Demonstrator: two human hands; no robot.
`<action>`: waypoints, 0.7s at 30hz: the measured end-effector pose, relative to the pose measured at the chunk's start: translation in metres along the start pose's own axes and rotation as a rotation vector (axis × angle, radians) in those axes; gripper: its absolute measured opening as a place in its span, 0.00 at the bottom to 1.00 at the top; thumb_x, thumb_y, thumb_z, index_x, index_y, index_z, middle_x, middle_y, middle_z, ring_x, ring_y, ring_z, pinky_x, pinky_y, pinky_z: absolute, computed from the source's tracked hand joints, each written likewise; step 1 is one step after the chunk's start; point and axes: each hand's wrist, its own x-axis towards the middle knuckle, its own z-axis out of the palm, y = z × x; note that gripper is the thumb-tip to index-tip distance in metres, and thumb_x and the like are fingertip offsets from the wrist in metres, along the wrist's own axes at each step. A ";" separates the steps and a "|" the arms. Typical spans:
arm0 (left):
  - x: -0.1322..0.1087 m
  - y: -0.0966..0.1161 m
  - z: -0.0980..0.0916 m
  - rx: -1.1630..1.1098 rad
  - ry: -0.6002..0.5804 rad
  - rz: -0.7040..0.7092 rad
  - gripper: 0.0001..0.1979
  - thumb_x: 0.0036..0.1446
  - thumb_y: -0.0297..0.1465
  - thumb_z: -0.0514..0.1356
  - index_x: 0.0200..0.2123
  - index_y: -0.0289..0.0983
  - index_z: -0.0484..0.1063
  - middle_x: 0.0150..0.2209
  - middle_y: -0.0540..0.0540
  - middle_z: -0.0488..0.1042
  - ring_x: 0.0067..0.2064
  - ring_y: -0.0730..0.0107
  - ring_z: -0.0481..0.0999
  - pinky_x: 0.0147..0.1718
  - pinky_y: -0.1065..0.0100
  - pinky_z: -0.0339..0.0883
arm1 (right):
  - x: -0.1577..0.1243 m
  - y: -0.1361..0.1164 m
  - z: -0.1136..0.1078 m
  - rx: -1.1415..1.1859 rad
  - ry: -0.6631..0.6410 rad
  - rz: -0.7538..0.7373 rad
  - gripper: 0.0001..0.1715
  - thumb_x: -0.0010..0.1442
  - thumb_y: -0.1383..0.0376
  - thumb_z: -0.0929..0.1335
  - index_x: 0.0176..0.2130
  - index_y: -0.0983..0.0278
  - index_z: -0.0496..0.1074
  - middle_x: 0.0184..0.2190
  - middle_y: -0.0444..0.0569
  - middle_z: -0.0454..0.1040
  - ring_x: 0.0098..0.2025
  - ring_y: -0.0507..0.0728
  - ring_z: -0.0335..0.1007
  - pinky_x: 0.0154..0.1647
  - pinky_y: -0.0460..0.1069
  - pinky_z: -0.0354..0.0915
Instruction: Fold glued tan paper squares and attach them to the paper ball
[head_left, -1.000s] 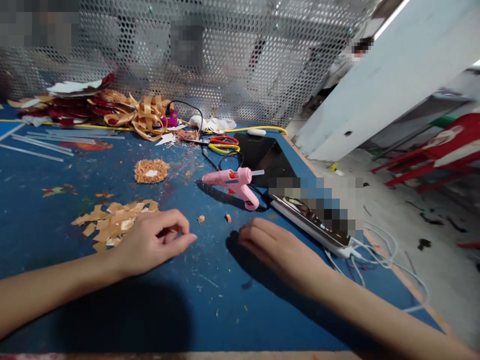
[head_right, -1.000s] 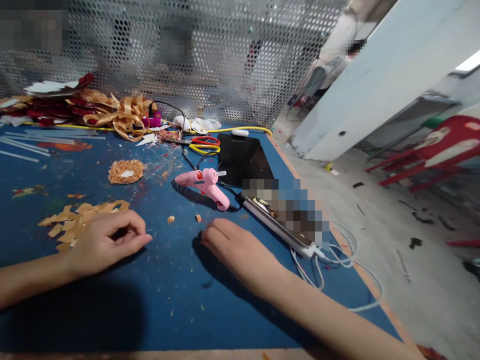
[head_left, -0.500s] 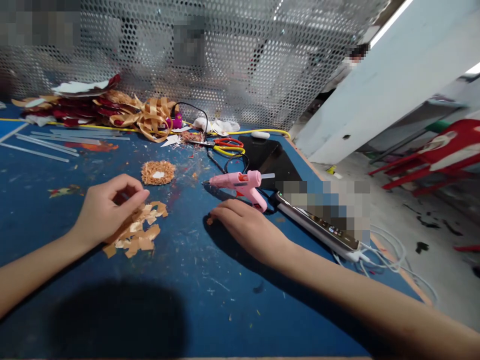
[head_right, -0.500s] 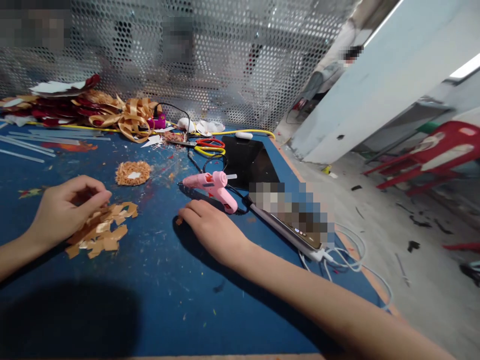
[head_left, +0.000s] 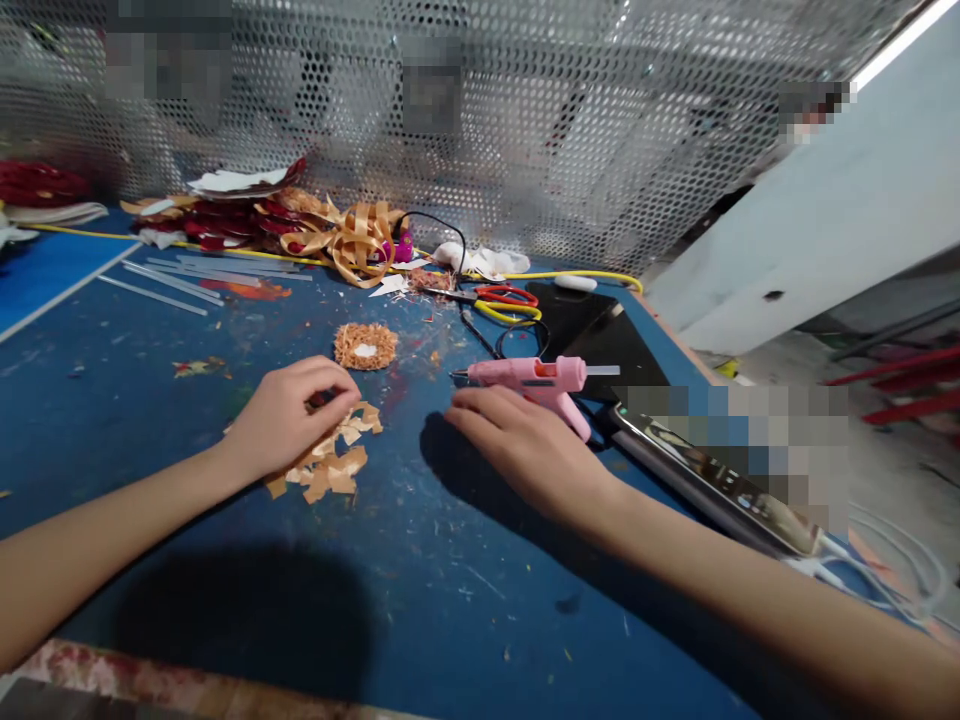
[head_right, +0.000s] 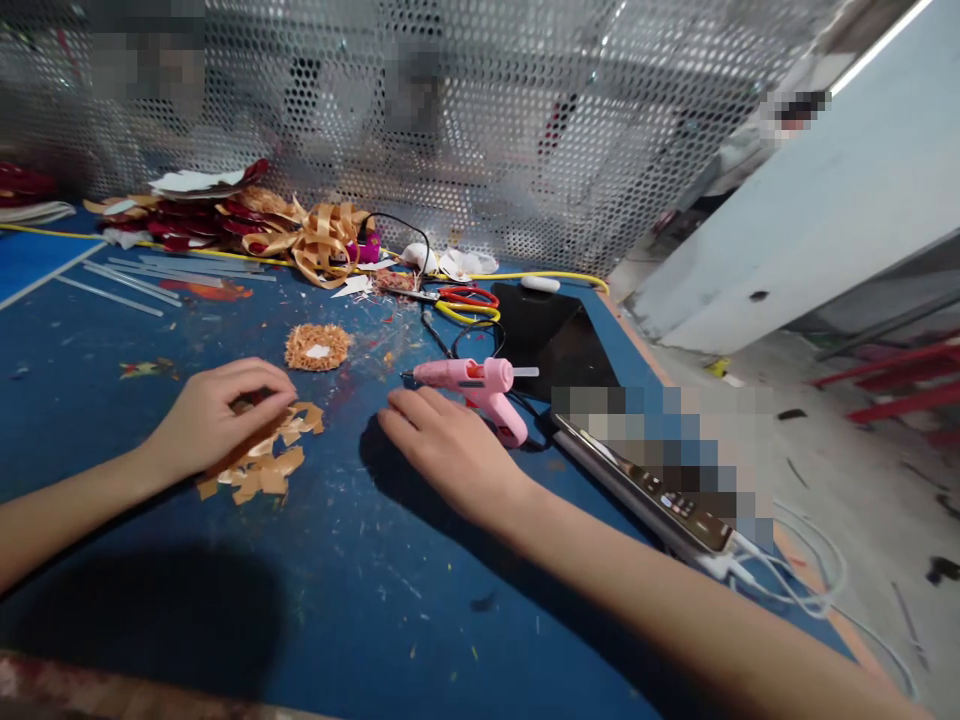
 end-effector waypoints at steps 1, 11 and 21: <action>0.000 -0.003 0.001 0.078 -0.035 0.063 0.10 0.60 0.36 0.57 0.33 0.38 0.75 0.38 0.47 0.75 0.41 0.66 0.72 0.41 0.66 0.64 | 0.002 0.001 -0.001 -0.023 0.033 0.011 0.16 0.63 0.75 0.58 0.43 0.66 0.71 0.46 0.57 0.73 0.43 0.59 0.71 0.38 0.52 0.69; 0.000 -0.007 0.005 0.143 -0.204 0.056 0.08 0.59 0.34 0.59 0.31 0.39 0.77 0.45 0.44 0.71 0.50 0.59 0.67 0.49 0.57 0.61 | -0.051 -0.012 -0.032 -0.172 0.265 -0.144 0.09 0.62 0.73 0.63 0.38 0.65 0.72 0.37 0.50 0.78 0.32 0.54 0.70 0.30 0.49 0.64; -0.003 0.011 0.002 0.064 0.000 0.237 0.07 0.62 0.32 0.57 0.32 0.37 0.71 0.43 0.46 0.72 0.49 0.65 0.68 0.50 0.62 0.61 | -0.080 0.021 -0.020 -0.069 0.346 0.627 0.13 0.61 0.56 0.65 0.41 0.62 0.67 0.35 0.55 0.72 0.35 0.61 0.70 0.32 0.54 0.66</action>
